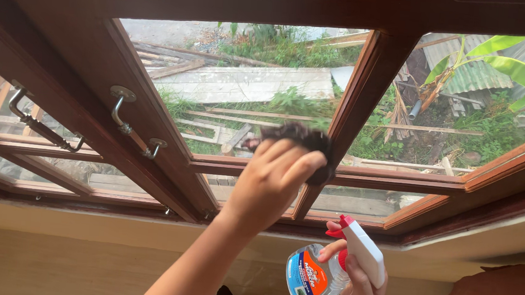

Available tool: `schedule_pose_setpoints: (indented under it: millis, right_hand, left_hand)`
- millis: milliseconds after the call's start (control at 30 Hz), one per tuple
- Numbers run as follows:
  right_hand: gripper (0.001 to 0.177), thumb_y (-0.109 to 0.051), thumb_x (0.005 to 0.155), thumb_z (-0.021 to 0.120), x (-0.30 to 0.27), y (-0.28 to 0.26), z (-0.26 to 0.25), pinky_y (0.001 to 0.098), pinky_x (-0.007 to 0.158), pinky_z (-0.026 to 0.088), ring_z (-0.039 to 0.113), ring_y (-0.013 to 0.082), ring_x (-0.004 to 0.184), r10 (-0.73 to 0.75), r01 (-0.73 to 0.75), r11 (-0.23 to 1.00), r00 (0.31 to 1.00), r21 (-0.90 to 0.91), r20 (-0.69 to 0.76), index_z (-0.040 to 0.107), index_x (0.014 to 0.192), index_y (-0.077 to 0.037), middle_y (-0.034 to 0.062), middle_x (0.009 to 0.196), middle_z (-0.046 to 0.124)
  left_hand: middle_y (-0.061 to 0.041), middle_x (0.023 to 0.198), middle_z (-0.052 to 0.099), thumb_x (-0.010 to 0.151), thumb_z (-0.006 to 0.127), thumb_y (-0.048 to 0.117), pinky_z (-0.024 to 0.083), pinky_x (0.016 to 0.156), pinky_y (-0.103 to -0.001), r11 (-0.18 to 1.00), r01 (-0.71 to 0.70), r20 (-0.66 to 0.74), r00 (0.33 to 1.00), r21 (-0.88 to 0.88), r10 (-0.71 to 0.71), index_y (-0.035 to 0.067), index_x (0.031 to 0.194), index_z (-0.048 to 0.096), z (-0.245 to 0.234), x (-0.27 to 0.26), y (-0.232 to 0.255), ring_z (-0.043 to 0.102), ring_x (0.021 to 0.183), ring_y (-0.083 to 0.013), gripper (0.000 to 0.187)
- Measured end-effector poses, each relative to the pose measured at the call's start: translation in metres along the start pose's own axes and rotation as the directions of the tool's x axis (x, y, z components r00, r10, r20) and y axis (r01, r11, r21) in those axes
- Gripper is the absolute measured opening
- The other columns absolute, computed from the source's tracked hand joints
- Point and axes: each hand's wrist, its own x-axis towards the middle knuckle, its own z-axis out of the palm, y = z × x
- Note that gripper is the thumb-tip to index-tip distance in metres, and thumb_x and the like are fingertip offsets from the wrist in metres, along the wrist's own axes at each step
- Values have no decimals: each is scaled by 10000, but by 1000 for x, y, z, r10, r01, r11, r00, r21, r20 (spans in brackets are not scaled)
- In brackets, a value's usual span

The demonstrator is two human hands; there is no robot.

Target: The person wipes the glass panes of a wooden-framed window using a cloth and a spray bottle, applying spray and scrubbing various sections of the glass.

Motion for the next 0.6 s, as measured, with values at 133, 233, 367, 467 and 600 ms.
schedule_pose_setpoints:
  millis: [133, 233, 367, 467, 600]
  right_hand:
    - [506, -78, 941, 488, -5, 3, 0, 473, 910, 507, 681, 258, 873, 92, -90, 995, 994, 38, -52, 519, 1384, 165, 317, 1187, 676]
    - [530, -101, 940, 501, -6, 4, -1, 464, 954, 498, 676, 263, 900, 81, -81, 996, 997, 28, -11, 516, 1408, 149, 321, 1143, 696]
    - [517, -148, 959, 515, -10, 4, 4, 465, 1000, 479, 670, 273, 984, 95, -95, 995, 995, -11, -5, 558, 1380, 149, 317, 1071, 711]
    - [528, -168, 958, 522, -11, 4, 7, 467, 1008, 470, 664, 276, 1015, 93, -93, 995, 996, -23, 6, 559, 1390, 135, 310, 1050, 717]
    - [509, -153, 979, 517, -13, 5, 5, 476, 1055, 459, 667, 285, 1004, 42, -41, 999, 999, -14, 29, 547, 1391, 143, 310, 1100, 713]
  left_hand:
    - [-60, 955, 666, 764, 653, -71, 482, 887, -423, 988, 66, 70, 996, -137, -56, 54, 1107, 631, 1, -17, 1, 646, 968, -282, 365]
    - [-64, 998, 678, 746, 667, -73, 489, 953, -421, 985, 35, -18, 999, -168, -39, 76, 1110, 633, -17, -13, 4, 655, 1017, -275, 395]
    - [-85, 1166, 647, 847, 694, -65, 476, 1072, -429, 1000, -17, -245, 969, -10, 14, 80, 1287, 633, -45, 10, 8, 629, 1155, -270, 468]
    - [-71, 1249, 597, 951, 724, -3, 468, 1089, -408, 977, 58, -282, 959, 207, 3, 92, 1339, 658, -47, 28, 12, 586, 1200, -259, 405]
    - [-76, 1295, 552, 932, 701, 91, 458, 1077, -439, 940, 41, -215, 976, 340, 36, 76, 1326, 709, -30, 27, 15, 554, 1220, -274, 395]
